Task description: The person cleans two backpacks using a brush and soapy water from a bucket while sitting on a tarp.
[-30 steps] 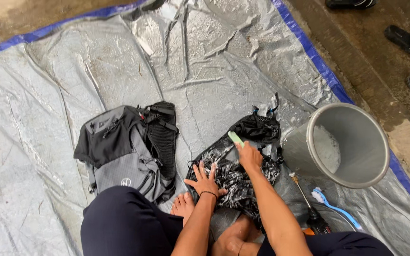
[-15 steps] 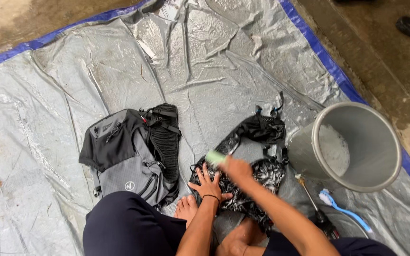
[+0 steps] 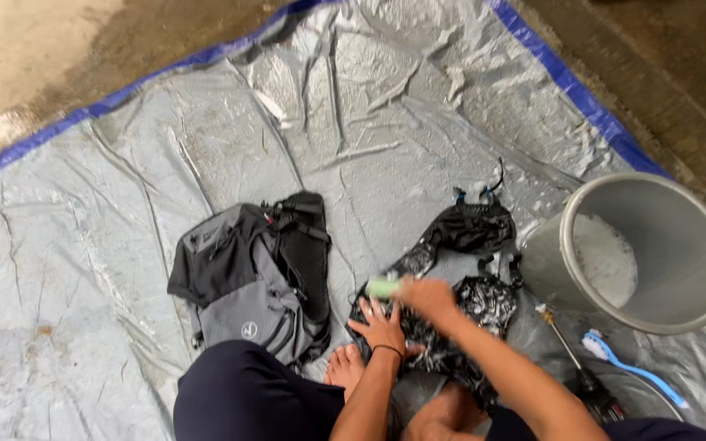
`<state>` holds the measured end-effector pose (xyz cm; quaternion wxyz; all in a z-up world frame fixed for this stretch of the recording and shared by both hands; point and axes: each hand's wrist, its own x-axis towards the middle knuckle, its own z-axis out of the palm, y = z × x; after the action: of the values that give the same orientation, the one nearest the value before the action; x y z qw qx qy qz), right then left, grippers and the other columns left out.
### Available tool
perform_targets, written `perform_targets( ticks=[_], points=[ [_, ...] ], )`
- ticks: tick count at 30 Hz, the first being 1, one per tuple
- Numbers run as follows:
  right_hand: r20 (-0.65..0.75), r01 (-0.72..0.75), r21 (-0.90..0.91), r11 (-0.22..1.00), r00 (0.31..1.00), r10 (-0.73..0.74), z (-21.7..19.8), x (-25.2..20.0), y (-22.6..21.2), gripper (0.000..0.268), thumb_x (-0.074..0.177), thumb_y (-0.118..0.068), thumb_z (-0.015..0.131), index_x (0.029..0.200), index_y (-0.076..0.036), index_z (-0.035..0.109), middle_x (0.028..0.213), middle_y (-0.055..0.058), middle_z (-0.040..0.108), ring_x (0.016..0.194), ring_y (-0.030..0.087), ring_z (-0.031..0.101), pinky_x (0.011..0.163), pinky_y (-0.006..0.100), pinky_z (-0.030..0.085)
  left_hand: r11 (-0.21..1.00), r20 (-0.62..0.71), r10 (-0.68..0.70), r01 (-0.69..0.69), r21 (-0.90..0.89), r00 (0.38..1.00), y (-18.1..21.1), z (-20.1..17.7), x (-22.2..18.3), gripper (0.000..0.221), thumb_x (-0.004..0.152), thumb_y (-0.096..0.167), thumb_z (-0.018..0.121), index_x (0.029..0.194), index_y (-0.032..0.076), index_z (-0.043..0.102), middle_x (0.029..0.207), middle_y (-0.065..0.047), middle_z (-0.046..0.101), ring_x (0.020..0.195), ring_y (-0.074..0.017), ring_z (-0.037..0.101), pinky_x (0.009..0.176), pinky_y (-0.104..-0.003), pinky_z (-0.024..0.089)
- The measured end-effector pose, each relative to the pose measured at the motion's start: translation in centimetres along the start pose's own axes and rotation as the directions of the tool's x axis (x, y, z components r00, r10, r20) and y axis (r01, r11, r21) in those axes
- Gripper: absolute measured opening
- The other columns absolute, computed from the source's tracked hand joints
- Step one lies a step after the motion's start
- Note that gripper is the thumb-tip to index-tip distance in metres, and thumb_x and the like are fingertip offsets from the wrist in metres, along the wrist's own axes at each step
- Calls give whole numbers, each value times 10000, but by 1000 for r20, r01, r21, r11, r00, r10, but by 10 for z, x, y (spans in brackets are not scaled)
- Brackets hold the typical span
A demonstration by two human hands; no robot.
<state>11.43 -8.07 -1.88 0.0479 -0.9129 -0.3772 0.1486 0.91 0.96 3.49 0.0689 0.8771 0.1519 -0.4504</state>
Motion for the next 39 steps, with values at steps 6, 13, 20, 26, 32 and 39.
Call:
perform_targets(
  ticks=[6,13,20,26,32,39],
  points=[
    [49,-719,203,665,686,726,-4,16,35,651,1061,-734,398,1177,-174,711,988,223,827,1038,438,809,859,585,626,1000,-73,17,-18,-16,997,-7,-39,-61,603,1219,259,348,1753,428,125,1821,-226,-158,1625,-561,-194,1170,-876,108],
    [-192,-279,-80,957,946,260,-11,-10,46,587,1000,-730,472,994,-195,713,791,125,771,794,361,787,704,512,618,999,-58,-2,-1,-51,998,-1,-26,-38,567,1197,289,253,1720,461,117,1821,-201,-120,1588,-609,-234,1119,-940,48],
    [-37,-264,-137,955,965,261,18,-16,-11,594,965,-742,541,987,-184,742,786,139,812,785,343,828,720,502,653,999,-78,5,-2,39,997,4,-5,1,741,1108,606,446,1730,443,77,1802,-272,-90,1576,-641,-213,1111,-962,16],
    [33,-781,249,572,597,801,-8,15,69,773,990,-830,418,1083,-178,823,969,172,826,1076,406,795,870,578,609,996,-44,36,-32,89,998,1,-3,-1,1190,822,916,518,1764,385,20,1792,-232,-254,1611,-567,-220,1194,-864,-3],
    [54,-108,-104,989,992,114,6,-19,-23,680,1012,-727,476,968,-92,716,805,216,792,813,416,818,732,558,619,1000,58,14,-15,21,998,4,3,23,680,1120,627,291,1722,416,55,1831,-142,-85,1573,-566,-286,1093,-947,-155],
    [130,-800,214,561,592,795,-4,8,31,802,977,-860,366,1138,-220,822,1002,171,830,1084,412,794,891,552,608,998,1,69,-69,-1,998,-2,3,7,1222,826,928,515,1767,361,-20,1788,-202,-290,1601,-551,-268,1200,-840,-58]
  ],
)
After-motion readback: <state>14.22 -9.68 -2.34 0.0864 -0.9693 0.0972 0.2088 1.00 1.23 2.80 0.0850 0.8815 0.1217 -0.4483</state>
